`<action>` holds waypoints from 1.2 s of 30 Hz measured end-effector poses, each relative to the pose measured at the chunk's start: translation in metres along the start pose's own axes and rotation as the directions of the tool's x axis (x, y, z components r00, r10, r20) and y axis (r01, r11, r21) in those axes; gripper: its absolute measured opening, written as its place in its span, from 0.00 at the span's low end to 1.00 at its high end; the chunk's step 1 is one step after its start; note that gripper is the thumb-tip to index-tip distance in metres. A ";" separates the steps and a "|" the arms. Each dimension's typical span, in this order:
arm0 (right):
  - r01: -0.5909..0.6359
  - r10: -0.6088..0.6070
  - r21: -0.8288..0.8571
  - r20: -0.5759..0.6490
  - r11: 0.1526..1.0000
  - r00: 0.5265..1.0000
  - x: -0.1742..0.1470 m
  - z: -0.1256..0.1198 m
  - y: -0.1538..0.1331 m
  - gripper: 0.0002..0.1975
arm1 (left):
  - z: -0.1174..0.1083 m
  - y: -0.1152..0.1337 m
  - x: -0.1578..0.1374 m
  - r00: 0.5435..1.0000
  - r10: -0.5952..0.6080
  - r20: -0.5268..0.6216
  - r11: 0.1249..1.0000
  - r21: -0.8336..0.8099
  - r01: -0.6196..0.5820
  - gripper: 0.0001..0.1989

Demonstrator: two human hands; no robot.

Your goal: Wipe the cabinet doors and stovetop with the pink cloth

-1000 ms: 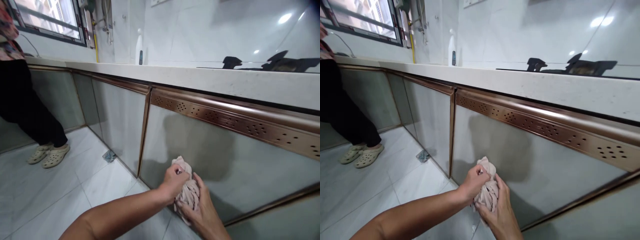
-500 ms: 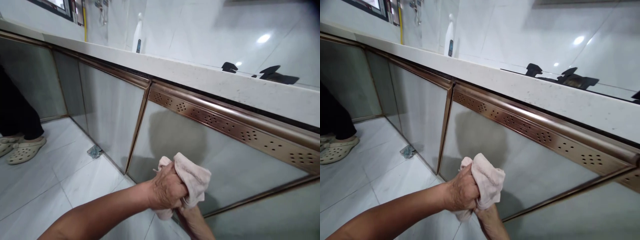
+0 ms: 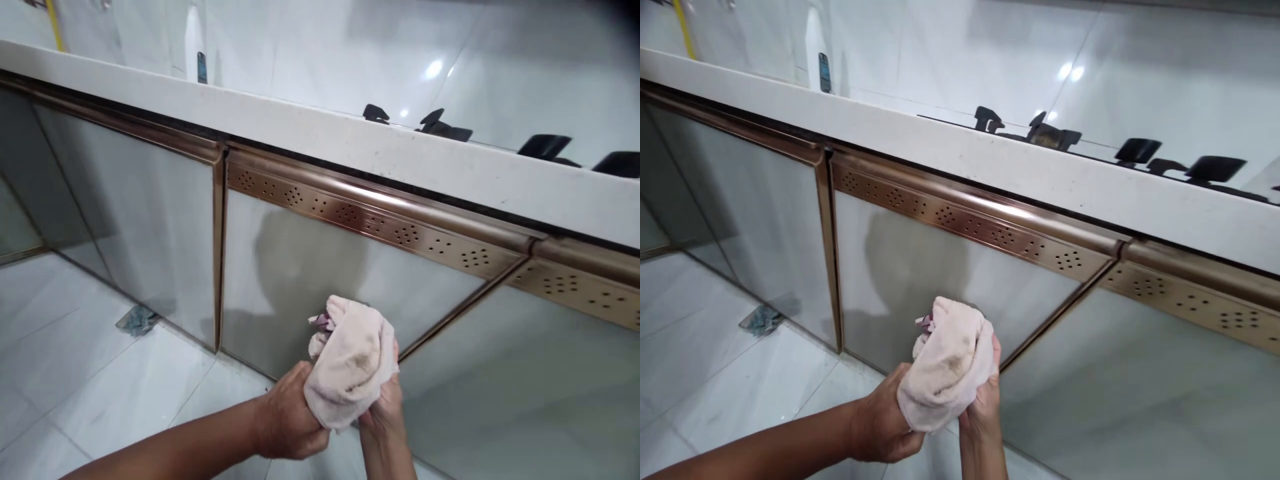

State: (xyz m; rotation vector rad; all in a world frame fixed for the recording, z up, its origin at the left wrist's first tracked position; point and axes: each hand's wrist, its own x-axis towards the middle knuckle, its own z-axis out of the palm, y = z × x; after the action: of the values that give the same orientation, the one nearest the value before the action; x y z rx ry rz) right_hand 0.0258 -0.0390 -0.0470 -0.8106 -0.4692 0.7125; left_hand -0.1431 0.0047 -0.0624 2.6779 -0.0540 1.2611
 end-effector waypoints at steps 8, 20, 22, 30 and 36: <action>-0.222 0.216 -0.009 0.260 0.975 0.941 0.010 -0.012 -0.033 0.29 | 0.004 -0.014 0.015 0.710 -0.696 -0.106 0.662 -0.478 0.577 0.10; -0.070 0.076 -0.122 0.042 0.990 0.996 0.015 -0.046 -0.007 0.28 | -0.023 -0.010 0.056 0.533 -0.826 0.185 0.347 -0.578 0.739 0.13; -0.081 0.081 -0.029 0.028 0.996 0.996 0.015 -0.044 -0.005 0.27 | -0.037 -0.012 0.064 0.495 -0.862 0.111 0.240 -0.771 0.590 0.13; -0.214 0.198 0.145 0.121 0.966 0.973 0.013 -0.049 0.014 0.28 | -0.051 -0.026 0.065 0.377 -0.817 0.437 -0.436 -0.895 0.093 0.07; -0.129 0.125 0.085 0.042 0.988 0.991 0.015 -0.050 0.004 0.27 | -0.030 -0.034 0.047 0.370 -0.770 0.520 -0.504 -0.851 0.149 0.11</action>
State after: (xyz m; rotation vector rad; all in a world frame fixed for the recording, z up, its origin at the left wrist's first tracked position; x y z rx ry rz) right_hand 0.0658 -0.0507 -0.0789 -0.7508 -0.4188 0.8615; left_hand -0.1325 0.0456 -0.0128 0.5261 0.3744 0.6858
